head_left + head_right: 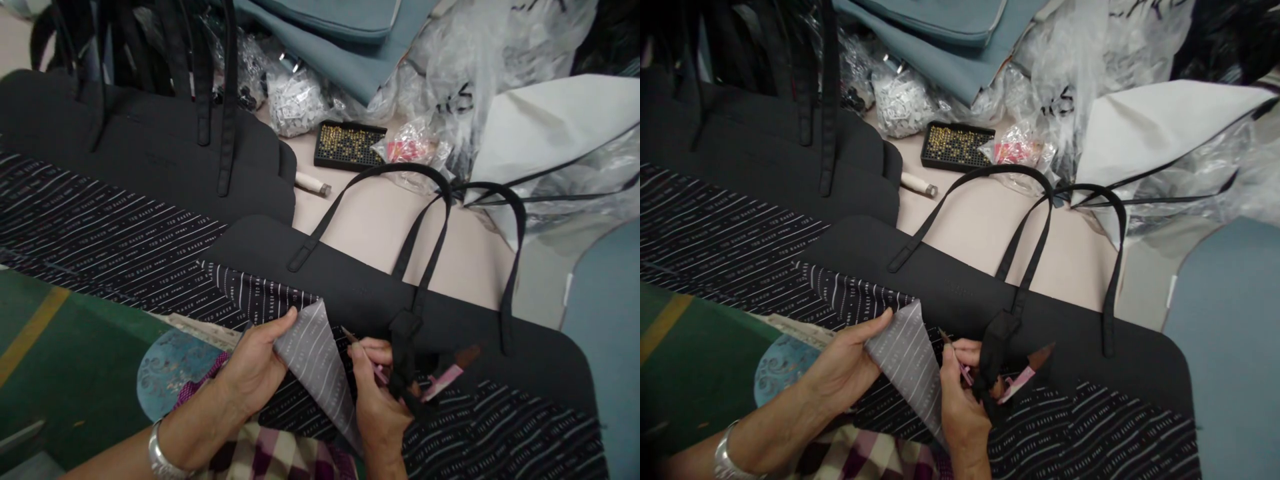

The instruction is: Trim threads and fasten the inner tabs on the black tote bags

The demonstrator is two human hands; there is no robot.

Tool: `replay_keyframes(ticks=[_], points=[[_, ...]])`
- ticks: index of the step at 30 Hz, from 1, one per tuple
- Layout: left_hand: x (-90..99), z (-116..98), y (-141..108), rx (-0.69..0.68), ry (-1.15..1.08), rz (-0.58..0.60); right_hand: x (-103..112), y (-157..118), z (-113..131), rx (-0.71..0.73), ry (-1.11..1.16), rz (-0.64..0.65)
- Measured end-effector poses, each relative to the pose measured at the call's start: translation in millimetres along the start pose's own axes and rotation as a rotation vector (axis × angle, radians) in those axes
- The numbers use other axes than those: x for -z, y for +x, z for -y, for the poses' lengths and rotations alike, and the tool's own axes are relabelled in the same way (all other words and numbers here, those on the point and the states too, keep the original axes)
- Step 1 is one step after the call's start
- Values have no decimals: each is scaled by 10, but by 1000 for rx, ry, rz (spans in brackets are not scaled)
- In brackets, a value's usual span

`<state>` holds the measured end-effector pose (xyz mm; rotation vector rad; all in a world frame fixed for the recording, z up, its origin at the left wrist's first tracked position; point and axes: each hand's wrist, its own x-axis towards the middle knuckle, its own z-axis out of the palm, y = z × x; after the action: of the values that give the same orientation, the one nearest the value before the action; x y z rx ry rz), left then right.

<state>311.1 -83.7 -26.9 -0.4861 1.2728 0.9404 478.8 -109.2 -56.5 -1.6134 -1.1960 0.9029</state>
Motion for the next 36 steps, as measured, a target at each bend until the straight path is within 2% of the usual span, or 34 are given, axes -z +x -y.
replay_keyframes(ticks=[11, 22, 29, 32, 36], points=[[32, -7, -7, 20, -6, 34, -62, 27, 108, 53, -81, -11], [92, -8, -15, 10, -13, 49, -165, 33, 162, 81, -32, 9], [57, -38, 8, 30, -60, 50, -41, 10, -10, -91, 198, -4], [44, -39, -2, 26, -55, 40, -37, -24, -75, -92, 201, -42], [62, -33, -7, 13, -58, 46, -71, -26, -43, -75, 198, -35]])
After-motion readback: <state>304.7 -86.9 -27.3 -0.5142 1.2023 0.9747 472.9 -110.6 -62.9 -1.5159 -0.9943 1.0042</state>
